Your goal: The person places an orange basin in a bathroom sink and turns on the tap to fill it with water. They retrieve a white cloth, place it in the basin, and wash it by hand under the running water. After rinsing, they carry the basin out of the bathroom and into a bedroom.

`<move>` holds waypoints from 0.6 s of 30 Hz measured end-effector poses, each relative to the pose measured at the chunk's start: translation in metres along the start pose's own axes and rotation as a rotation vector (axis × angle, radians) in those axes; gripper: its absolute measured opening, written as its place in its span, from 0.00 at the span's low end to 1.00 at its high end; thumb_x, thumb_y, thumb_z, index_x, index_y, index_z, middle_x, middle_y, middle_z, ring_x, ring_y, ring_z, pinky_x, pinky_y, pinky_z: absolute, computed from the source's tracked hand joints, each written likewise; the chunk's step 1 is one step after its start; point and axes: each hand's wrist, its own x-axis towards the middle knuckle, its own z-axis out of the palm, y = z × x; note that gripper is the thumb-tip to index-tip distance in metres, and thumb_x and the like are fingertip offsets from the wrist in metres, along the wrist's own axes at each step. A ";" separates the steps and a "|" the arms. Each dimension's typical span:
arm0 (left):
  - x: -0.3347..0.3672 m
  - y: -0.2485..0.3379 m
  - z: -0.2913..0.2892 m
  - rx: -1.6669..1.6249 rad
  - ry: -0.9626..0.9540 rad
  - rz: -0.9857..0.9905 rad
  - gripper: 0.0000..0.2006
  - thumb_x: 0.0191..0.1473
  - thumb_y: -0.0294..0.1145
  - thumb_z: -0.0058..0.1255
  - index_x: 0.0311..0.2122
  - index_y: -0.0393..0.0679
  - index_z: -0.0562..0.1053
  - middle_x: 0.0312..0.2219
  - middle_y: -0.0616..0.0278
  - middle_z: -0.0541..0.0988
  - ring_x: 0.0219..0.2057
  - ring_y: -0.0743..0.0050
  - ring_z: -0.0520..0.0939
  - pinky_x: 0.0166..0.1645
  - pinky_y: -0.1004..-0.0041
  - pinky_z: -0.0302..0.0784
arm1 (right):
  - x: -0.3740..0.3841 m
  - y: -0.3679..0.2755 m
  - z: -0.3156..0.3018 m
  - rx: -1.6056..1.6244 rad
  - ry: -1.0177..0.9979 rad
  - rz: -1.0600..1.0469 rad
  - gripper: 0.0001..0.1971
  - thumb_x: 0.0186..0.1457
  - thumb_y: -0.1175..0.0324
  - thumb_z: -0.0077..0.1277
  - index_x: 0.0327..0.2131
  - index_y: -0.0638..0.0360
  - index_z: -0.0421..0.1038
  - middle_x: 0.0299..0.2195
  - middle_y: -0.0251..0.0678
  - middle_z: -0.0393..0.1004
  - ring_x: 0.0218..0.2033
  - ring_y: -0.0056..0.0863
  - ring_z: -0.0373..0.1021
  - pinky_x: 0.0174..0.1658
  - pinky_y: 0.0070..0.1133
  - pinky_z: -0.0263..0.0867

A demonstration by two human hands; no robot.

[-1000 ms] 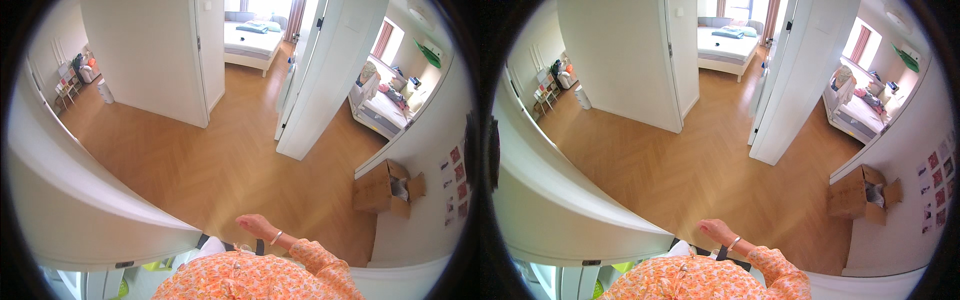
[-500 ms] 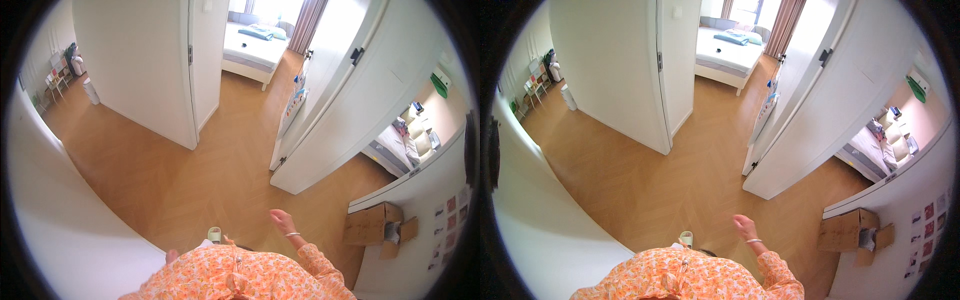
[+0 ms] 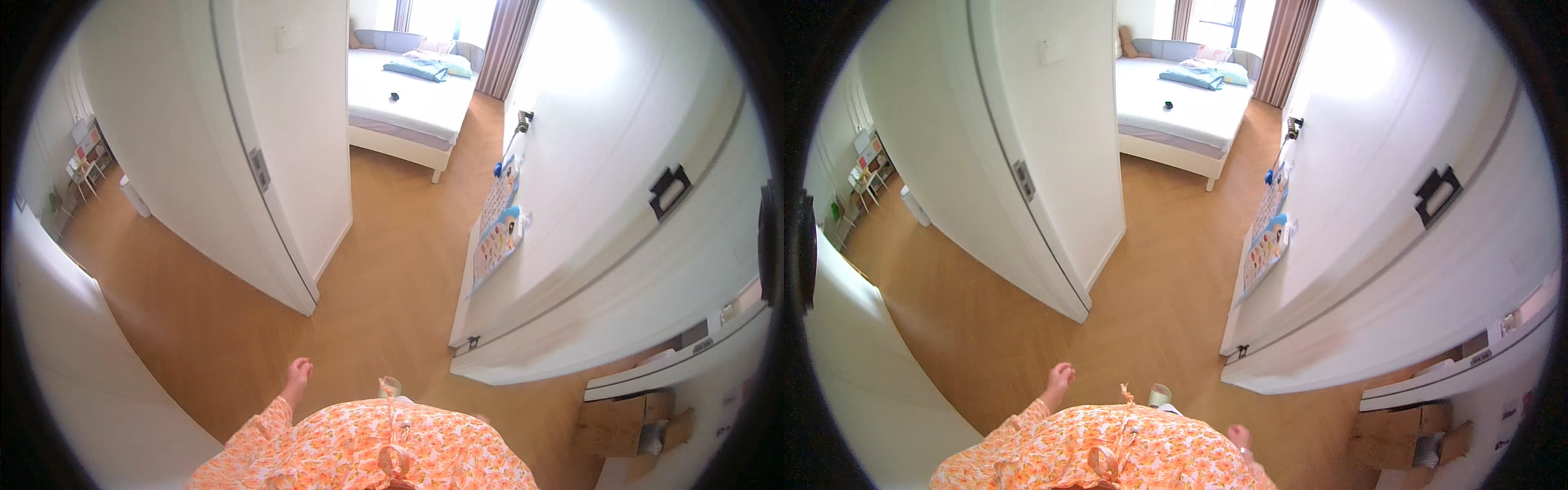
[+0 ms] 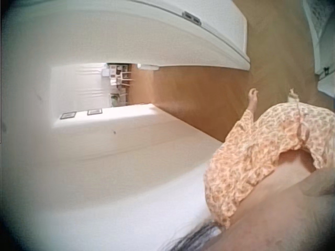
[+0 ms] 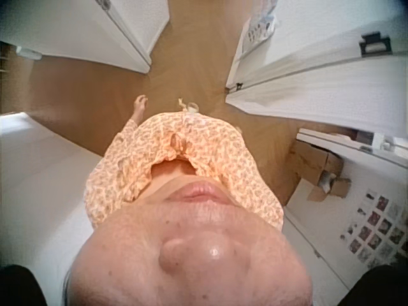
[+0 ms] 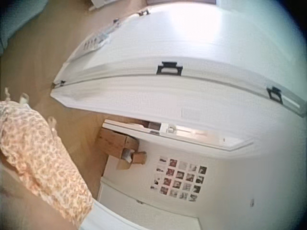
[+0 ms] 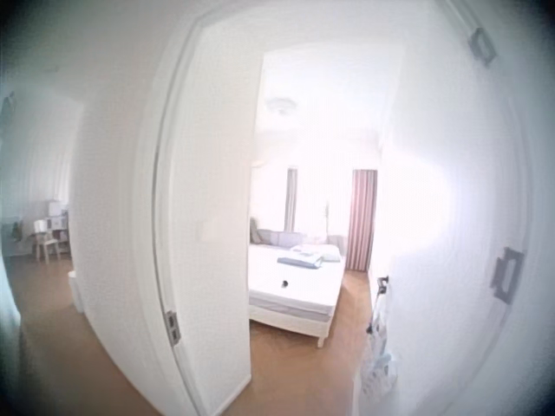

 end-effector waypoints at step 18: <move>0.342 0.164 0.159 0.214 -0.094 -0.147 0.08 0.48 0.32 0.37 0.21 0.45 0.65 0.12 0.74 0.62 0.13 0.86 0.62 0.15 0.81 0.56 | 0.414 -0.363 0.021 0.133 -0.026 -0.147 0.11 0.42 0.65 0.45 0.29 0.62 0.69 0.23 0.35 0.71 0.24 0.19 0.67 0.28 0.16 0.63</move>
